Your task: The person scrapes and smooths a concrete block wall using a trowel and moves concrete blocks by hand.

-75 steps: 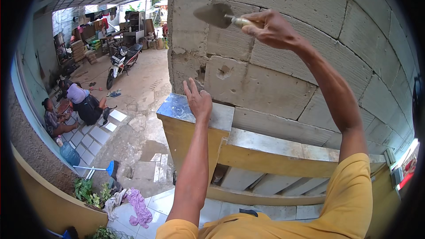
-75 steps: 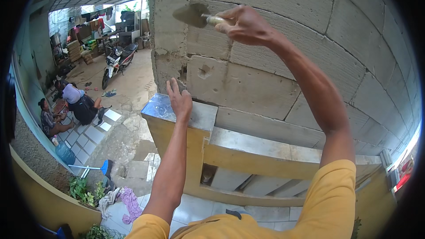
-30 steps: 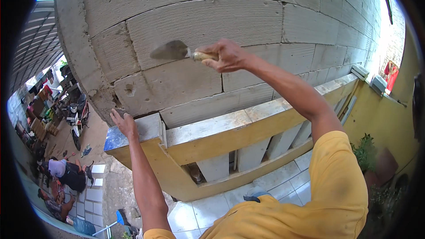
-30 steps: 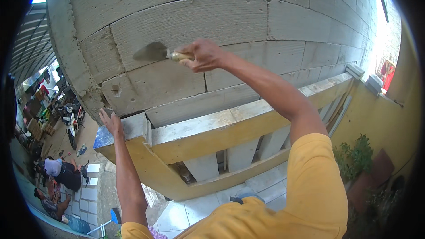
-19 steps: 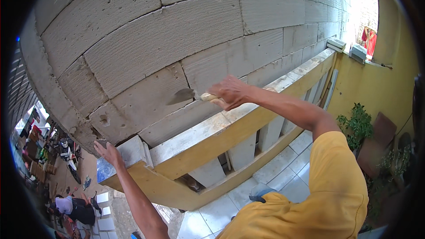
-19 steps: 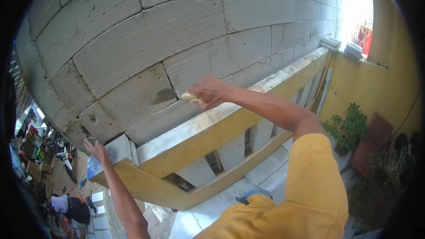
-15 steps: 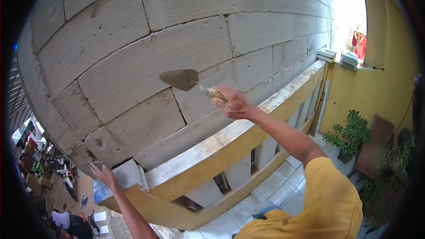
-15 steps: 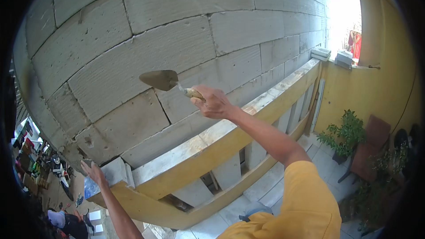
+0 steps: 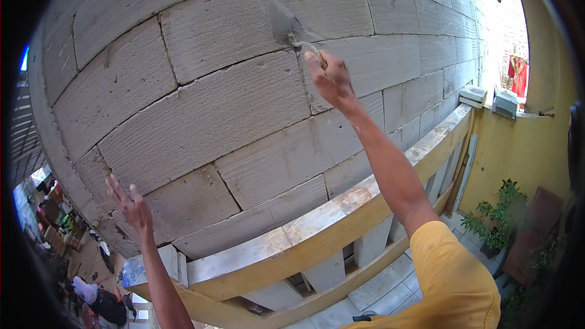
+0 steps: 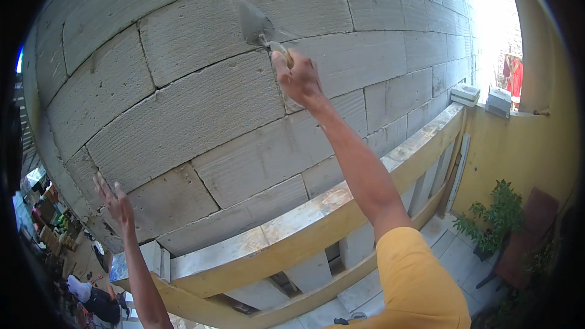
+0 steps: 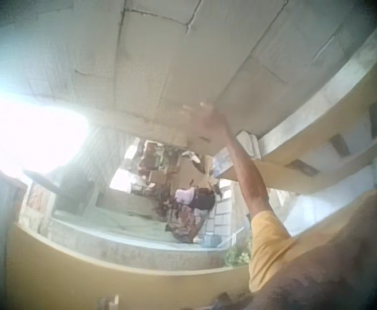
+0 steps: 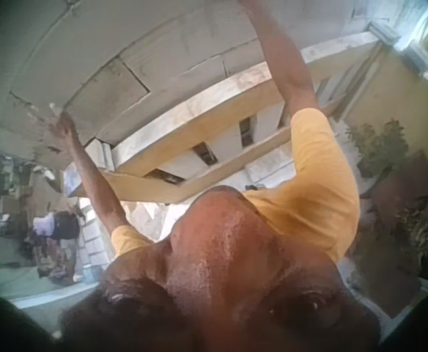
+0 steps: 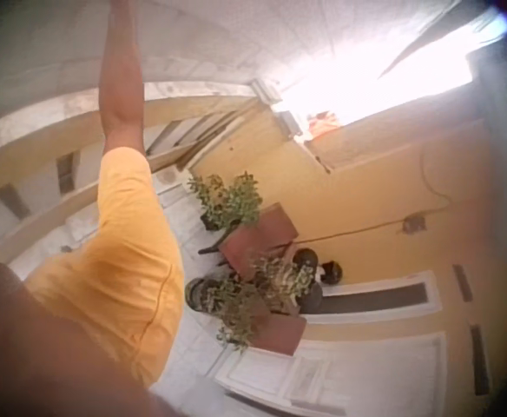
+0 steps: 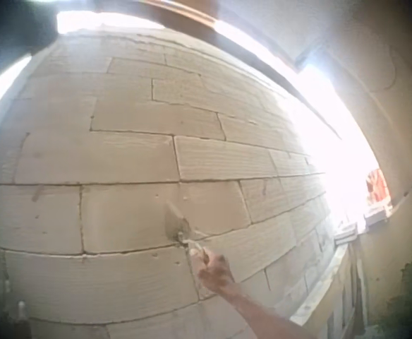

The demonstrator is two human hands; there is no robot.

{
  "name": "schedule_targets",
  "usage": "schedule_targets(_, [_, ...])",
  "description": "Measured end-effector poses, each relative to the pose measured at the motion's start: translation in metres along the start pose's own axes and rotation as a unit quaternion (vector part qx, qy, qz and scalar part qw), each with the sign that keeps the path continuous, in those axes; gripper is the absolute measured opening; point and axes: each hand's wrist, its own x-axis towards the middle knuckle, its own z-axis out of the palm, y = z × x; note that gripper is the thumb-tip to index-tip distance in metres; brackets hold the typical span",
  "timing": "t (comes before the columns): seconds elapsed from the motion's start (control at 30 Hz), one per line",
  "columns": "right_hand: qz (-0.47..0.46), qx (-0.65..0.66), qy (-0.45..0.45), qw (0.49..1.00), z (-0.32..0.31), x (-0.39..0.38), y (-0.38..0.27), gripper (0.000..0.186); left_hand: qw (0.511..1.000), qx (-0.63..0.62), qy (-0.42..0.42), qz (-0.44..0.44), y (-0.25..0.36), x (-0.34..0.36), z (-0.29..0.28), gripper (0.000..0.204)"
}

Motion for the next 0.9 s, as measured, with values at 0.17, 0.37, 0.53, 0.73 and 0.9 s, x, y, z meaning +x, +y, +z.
schedule_targets(0.17, [0.106, 0.073, 0.007, 0.992, -0.033, 0.050, -0.004, 0.049, 0.999, -0.015, -0.005, 0.051, 0.087, 0.036, 0.039, 0.067])
schedule_targets(0.37, [0.029, 0.070, -0.006, 0.997, -0.036, 0.058, -0.002, 0.051, 0.991, 0.095, 0.087, 0.043, 0.116, 0.039, 0.079, 0.068])
schedule_targets(0.53, [0.030, 0.066, -0.014, 0.997, -0.043, 0.061, -0.016, 0.053, 0.983, 0.087, 0.143, 0.078, 0.109, 0.038, 0.086, 0.068])
schedule_targets(0.73, [0.077, 0.111, 0.004, 0.991, -0.023, 0.071, -0.042, 0.057, 0.983, 0.089, 0.138, 0.081, 0.109, 0.037, 0.082, 0.069])
schedule_targets(0.9, [-0.027, 0.074, -0.053, 0.995, -0.010, 0.134, -0.089, 0.055, 0.984, 0.092, 0.133, 0.074, 0.108, 0.038, 0.081, 0.070])
